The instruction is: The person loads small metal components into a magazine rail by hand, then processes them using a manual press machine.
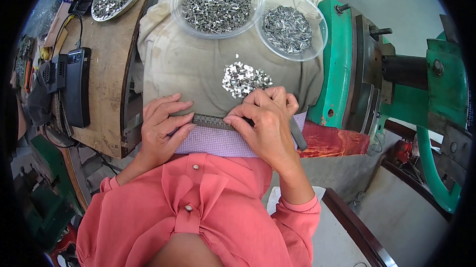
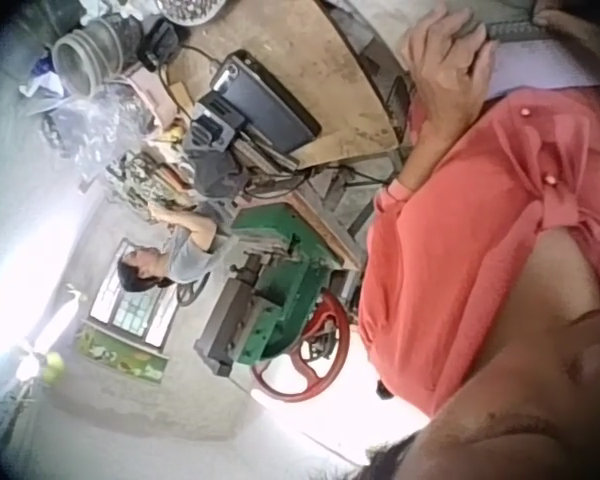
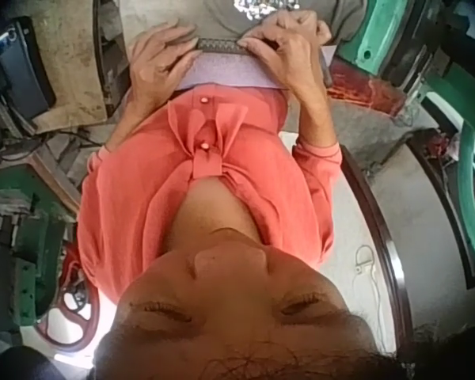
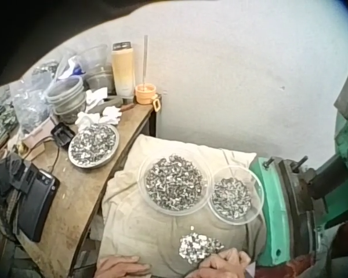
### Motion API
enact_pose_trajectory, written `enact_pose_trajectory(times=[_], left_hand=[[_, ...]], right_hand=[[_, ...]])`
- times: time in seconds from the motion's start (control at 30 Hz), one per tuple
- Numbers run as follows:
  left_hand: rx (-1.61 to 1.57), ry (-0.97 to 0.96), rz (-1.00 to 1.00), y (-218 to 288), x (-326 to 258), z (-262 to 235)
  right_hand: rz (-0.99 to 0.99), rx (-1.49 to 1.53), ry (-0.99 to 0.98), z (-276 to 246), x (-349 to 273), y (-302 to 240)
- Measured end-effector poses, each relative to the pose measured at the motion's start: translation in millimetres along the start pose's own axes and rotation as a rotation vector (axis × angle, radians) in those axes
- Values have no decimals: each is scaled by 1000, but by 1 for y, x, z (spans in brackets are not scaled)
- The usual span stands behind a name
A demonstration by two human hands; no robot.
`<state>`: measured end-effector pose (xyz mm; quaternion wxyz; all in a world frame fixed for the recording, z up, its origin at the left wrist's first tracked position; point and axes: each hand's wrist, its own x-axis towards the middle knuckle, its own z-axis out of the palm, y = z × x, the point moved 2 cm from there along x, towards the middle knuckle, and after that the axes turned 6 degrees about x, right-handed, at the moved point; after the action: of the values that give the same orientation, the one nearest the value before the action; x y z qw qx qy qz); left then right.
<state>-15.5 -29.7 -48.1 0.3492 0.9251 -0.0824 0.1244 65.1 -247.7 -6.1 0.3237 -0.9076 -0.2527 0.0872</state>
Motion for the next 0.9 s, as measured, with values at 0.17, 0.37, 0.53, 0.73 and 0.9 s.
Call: enact_pose_trajectory(times=[0.17,0.37,0.53,0.73,0.9], left_hand=[[2,-1,1,0,0,0],[-4,1,11,-1,0,0],[0,6,8,0,0,0],[-4,9,8,0,0,1],[5,7,10,0,0,0]], right_hand=[[-10,7,-42,-2,-3,4],[-19,-20,-29,-3,-3,4],[-17,-25,-19,-2,-2,3],[-31,-35,7,0,-1,1],[-6,-20,-12,-2,-1,0]])
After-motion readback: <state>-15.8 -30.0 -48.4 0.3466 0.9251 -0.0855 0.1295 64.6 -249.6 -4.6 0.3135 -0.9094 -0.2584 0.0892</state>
